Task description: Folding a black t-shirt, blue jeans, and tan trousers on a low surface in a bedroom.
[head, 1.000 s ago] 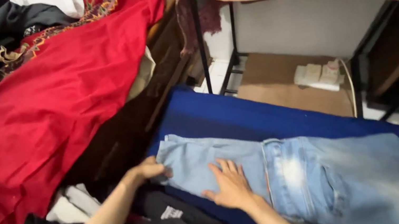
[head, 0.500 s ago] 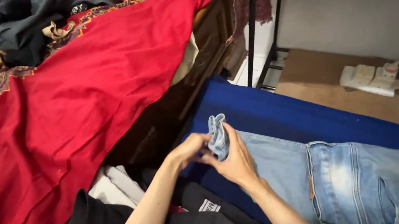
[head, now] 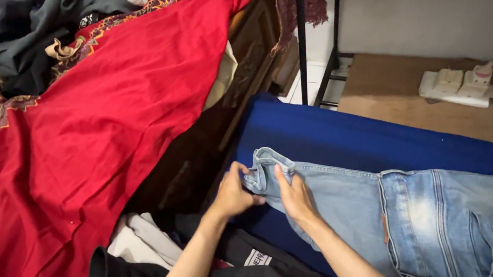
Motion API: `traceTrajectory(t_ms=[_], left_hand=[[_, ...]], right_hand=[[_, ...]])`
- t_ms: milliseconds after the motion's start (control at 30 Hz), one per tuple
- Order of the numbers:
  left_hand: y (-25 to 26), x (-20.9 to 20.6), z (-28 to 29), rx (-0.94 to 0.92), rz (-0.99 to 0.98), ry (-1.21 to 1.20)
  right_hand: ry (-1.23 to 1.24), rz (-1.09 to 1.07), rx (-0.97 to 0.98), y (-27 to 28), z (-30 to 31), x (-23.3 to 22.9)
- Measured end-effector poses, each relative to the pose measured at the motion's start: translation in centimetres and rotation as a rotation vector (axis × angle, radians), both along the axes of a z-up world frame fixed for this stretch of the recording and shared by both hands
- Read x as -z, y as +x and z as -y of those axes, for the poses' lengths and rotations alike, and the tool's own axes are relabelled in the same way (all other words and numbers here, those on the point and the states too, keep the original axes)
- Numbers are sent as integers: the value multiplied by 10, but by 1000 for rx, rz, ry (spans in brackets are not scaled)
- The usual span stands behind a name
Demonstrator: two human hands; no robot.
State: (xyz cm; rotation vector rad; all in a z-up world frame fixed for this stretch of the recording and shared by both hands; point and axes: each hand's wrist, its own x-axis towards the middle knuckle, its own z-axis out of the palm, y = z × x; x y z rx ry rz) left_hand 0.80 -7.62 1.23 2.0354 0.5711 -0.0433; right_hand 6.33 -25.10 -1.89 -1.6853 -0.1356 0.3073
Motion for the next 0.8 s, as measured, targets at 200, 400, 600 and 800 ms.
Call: traceTrajectory(t_ms=[200, 400, 600, 800], left_hand=[[-17, -17, 12, 238, 143, 870], [-8, 29, -49, 136, -3, 382], [4, 30, -57, -25, -320, 271], [7, 56, -58, 11, -282, 93]], right_hand=[[-75, -19, -47, 2, -1, 3], [-18, -62, -36, 9, -5, 27], [320, 122, -94, 1, -7, -12], [430, 127, -237, -15, -16, -11]])
